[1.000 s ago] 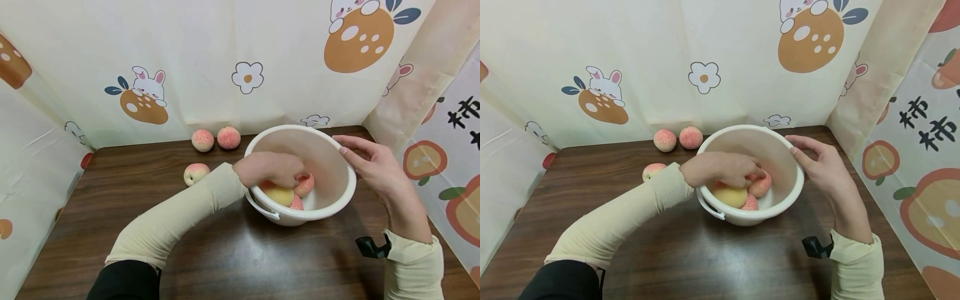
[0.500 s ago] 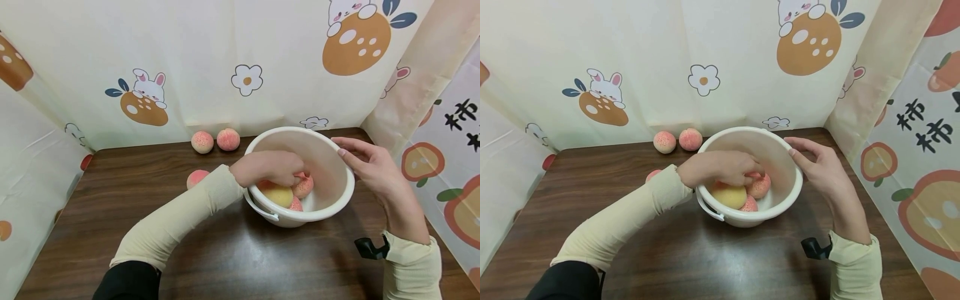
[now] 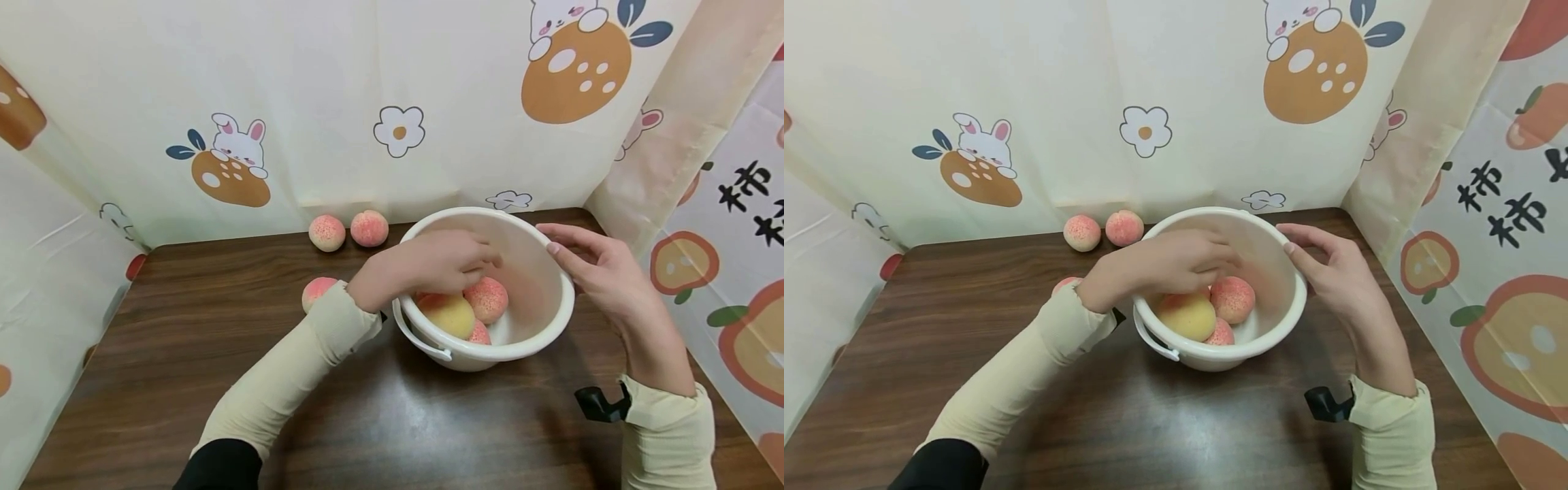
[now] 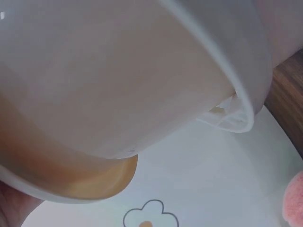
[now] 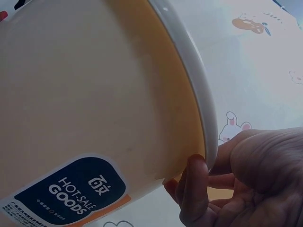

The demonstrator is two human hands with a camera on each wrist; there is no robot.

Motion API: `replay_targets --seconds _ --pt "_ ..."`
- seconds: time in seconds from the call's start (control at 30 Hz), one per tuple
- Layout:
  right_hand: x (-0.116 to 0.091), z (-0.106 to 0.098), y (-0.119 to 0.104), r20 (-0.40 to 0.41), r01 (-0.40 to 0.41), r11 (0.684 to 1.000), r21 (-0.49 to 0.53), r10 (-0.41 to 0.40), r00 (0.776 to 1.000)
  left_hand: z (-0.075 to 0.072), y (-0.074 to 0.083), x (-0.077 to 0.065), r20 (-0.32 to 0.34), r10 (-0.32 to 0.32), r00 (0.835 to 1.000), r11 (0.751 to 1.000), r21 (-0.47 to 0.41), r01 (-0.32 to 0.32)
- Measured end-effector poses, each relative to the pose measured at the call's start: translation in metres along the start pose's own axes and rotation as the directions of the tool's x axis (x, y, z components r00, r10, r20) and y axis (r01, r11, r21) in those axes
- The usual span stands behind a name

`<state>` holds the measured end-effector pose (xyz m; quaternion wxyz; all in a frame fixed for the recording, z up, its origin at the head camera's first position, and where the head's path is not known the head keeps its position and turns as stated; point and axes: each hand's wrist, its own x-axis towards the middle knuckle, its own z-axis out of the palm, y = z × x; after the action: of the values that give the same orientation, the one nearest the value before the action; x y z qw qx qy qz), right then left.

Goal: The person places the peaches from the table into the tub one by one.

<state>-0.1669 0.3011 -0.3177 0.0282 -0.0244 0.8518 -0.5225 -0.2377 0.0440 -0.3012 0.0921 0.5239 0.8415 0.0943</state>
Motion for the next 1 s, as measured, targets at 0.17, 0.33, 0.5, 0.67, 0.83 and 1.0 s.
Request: replay_targets --seconds 0.17,0.33,0.5,0.67,0.83,1.0 --pt "0.0 0.0 -0.001 0.002 0.003 1.0 0.004 -0.003 1.0 0.0 0.002 -0.011 -0.145 -0.008 0.989 0.998 0.054 0.016" --pt "0.0 0.001 -0.001 0.001 0.0 1.0 0.011 0.0 1.0 0.003 0.004 -0.023 -0.3 -0.005 0.954 0.994 0.105 0.039" --pt "0.001 0.002 -0.002 0.002 -0.003 1.0 0.012 0.003 1.0 0.005 0.007 -0.038 -0.387 -0.074 0.919 0.984 0.122 0.13" --pt "0.0 0.001 -0.001 0.001 0.0 1.0 0.012 0.0 1.0 0.007 0.012 -0.052 -0.436 -0.102 0.894 0.968 0.164 0.19" --pt "-0.001 0.001 0.0 0.002 0.005 1.0 0.015 -0.005 1.0 0.011 0.014 -0.063 -0.507 -0.09 0.857 0.949 0.218 0.228" --pt "-0.001 0.001 0.0 0.0 0.01 1.0 0.011 -0.01 1.0 0.015 0.014 -0.072 -0.568 -0.057 0.821 0.937 0.253 0.24"
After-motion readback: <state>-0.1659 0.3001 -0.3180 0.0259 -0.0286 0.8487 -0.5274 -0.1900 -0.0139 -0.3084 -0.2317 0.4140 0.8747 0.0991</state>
